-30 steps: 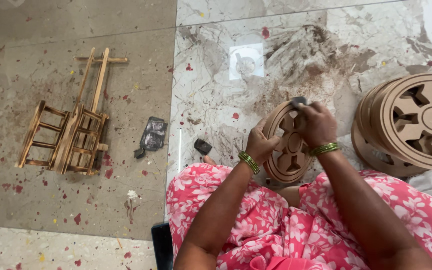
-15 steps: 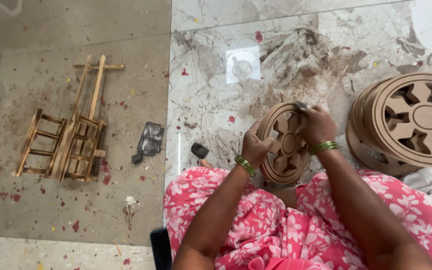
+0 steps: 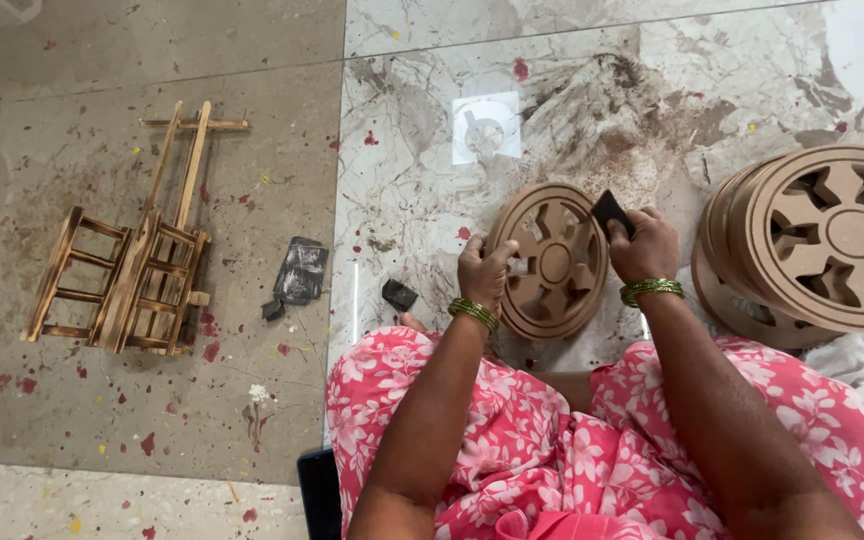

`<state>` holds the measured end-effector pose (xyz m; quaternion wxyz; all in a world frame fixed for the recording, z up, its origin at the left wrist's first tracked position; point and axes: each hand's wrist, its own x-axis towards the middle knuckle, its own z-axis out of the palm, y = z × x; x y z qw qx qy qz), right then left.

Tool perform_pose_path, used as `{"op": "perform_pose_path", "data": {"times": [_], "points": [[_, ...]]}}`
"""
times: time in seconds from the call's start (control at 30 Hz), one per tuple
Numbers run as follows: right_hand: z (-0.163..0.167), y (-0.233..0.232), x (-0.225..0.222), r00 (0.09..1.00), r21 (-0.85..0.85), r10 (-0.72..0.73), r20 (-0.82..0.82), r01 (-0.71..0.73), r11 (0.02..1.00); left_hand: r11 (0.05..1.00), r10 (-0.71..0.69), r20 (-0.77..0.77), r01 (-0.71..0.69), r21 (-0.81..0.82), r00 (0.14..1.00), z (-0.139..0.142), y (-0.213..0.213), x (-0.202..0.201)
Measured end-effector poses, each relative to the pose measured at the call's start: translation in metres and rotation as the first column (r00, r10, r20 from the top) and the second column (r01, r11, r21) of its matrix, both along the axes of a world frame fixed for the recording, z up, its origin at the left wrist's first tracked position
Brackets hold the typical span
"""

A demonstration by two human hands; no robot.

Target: The person sits on the floor and sands decorative wooden wheel-shaped cutouts using a sanding block, rubbing the faces and edges of the pieces and turning them over to sand different sides, with finished pieces stacked nearby.

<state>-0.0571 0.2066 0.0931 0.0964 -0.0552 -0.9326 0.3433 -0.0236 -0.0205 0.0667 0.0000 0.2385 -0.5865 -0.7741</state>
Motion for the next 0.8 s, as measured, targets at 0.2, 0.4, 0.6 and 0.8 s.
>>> {"op": "perform_pose_path", "data": {"times": [0.2,0.4,0.6,0.8], "points": [[0.002,-0.007,0.003,1.000,0.094,0.003,0.006,-0.004,0.996,0.992,-0.117,0.010,0.116,0.057,0.993,0.010,0.012,0.004],[0.007,-0.040,0.023,0.876,0.186,0.440,-0.199,-0.407,0.894,0.957,-0.280,-0.081,0.271,-0.104,0.957,0.008,0.020,0.007],[0.005,-0.031,0.016,0.874,0.357,0.413,-0.257,-0.311,0.881,0.872,-0.392,0.079,0.398,-0.287,0.916,0.017,0.021,0.013],[0.012,-0.019,0.014,0.896,0.323,0.338,-0.287,-0.242,0.915,0.896,-0.366,-0.078,0.328,-0.300,0.927,0.026,0.028,0.017]]}}
